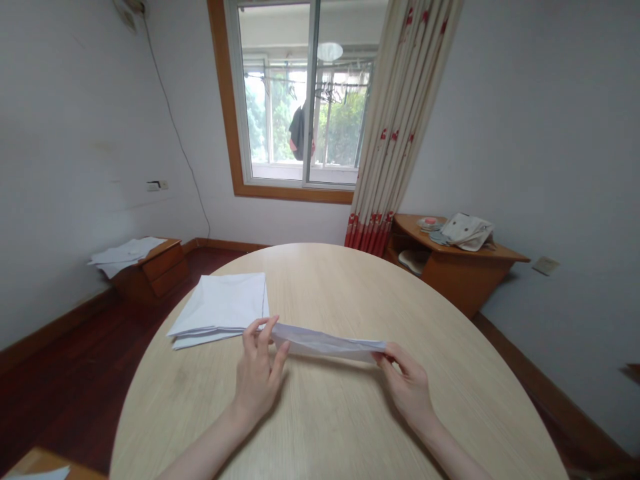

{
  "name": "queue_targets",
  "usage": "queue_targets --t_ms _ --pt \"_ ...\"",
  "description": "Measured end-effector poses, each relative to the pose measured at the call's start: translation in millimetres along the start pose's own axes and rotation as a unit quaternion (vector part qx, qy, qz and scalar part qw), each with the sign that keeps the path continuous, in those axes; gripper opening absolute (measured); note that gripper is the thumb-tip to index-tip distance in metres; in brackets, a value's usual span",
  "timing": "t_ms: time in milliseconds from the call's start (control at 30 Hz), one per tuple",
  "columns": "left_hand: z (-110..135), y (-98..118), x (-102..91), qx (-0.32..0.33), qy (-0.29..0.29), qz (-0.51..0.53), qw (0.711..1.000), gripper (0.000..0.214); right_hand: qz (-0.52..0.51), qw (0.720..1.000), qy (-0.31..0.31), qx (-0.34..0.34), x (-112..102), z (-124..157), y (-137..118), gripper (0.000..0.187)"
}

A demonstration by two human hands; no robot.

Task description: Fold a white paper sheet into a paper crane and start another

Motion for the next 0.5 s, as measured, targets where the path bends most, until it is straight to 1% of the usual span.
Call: queue_targets --t_ms 67,133,200,267,333,400,500 --pt "0 1 -2.3 0.057 0.057 -0.041 0.996 0.038 0.000 1.000 0.003 -0.011 1 0 0 0.016" --pt "0 5 -5.0 0.131 0.091 -0.064 0.985 0.034 -0.001 1.000 0.006 -0.024 2 1 0 0.015" --pt "1 13 -7.3 0.196 0.082 -0.065 0.975 0.029 -0.001 0.999 0.001 -0.035 3 2 -1 0.014" --pt "2 22 -8.8 0.241 0.069 -0.055 0.967 0.024 -0.003 0.999 -0.006 -0.044 5 3 -3 0.014" --pt "3 31 -8.5 0.259 0.065 -0.049 0.962 0.021 -0.005 0.999 -0.013 -0.051 6 4 -4 0.013" --pt "5 36 -6.0 0.258 0.058 -0.053 0.963 0.023 -0.008 0.998 -0.020 -0.057 7 4 -4 0.013" --pt "7 36 0.0 0.244 0.049 -0.074 0.966 0.028 -0.011 0.998 -0.031 -0.062 8 6 -4 0.013"
Point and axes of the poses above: each hand's wrist, its own z-axis away from the middle knuckle, its own x-axis out of the palm, y = z × x, the point moved 1 cm from there along -z, towards the middle knuckle, and after that the axes turned 5 degrees about y, right-handed, at the moved point
